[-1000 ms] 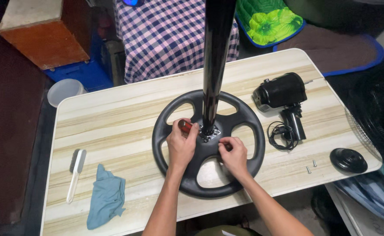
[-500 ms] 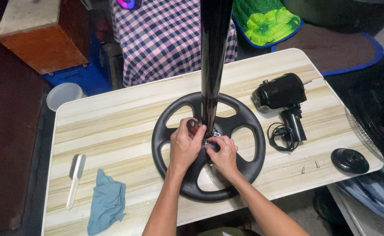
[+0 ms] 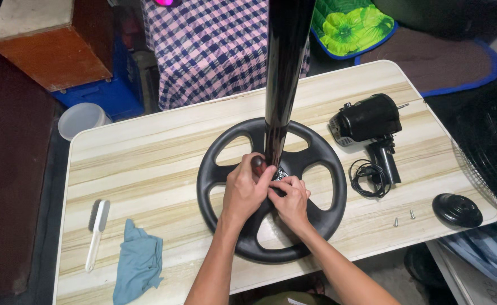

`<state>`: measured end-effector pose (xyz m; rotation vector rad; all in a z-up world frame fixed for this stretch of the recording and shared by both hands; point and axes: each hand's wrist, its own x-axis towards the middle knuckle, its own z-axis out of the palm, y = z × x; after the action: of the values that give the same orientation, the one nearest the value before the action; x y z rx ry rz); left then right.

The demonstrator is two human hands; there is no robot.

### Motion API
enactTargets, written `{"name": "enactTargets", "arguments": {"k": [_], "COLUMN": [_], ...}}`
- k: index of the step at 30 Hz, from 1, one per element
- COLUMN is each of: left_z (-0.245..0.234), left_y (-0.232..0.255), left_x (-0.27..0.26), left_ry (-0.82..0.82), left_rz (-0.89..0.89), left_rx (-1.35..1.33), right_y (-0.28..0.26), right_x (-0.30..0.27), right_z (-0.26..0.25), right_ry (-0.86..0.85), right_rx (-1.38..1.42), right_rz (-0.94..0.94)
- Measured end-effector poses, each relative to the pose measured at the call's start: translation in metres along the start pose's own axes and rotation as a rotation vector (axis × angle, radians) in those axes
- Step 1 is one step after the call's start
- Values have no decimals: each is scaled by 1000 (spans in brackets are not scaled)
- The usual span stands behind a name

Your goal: The person uses a screwdriver to remove screws from the fan blade hub, detaches the blade, and then unscrews the motor housing to separate the fan components on a table.

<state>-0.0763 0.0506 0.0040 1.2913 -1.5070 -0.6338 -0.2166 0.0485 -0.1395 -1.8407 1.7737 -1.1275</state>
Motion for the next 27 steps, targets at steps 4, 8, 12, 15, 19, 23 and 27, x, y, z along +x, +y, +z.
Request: {"name": "enactTargets", "arguments": {"k": [4, 8, 12, 15, 19, 23, 27], "left_z": [-3, -8, -6, -4, 7, 23, 34], "left_y": [5, 8, 6, 3, 3, 7, 10], "left_x": [5, 4, 2, 4, 11, 11, 9], "left_ry": [-58, -50, -15, -31, 158, 176, 234], "left_rz": [10, 30, 70, 23, 195, 272, 244], "left_rx": [5, -32, -125, -73, 163, 276, 395], "right_y": [0, 2, 3, 2, -11, -31, -53], "right_x": [1, 4, 4, 3, 5, 4, 8], "right_z": [0, 1, 2, 0, -6, -20, -33], "right_ry": [-23, -40, -61, -60, -26, 88, 150], "right_rx": [-12, -18, -27, 11, 29, 241, 321], "right_rz": [15, 45, 55, 31, -9, -148, -157]}}
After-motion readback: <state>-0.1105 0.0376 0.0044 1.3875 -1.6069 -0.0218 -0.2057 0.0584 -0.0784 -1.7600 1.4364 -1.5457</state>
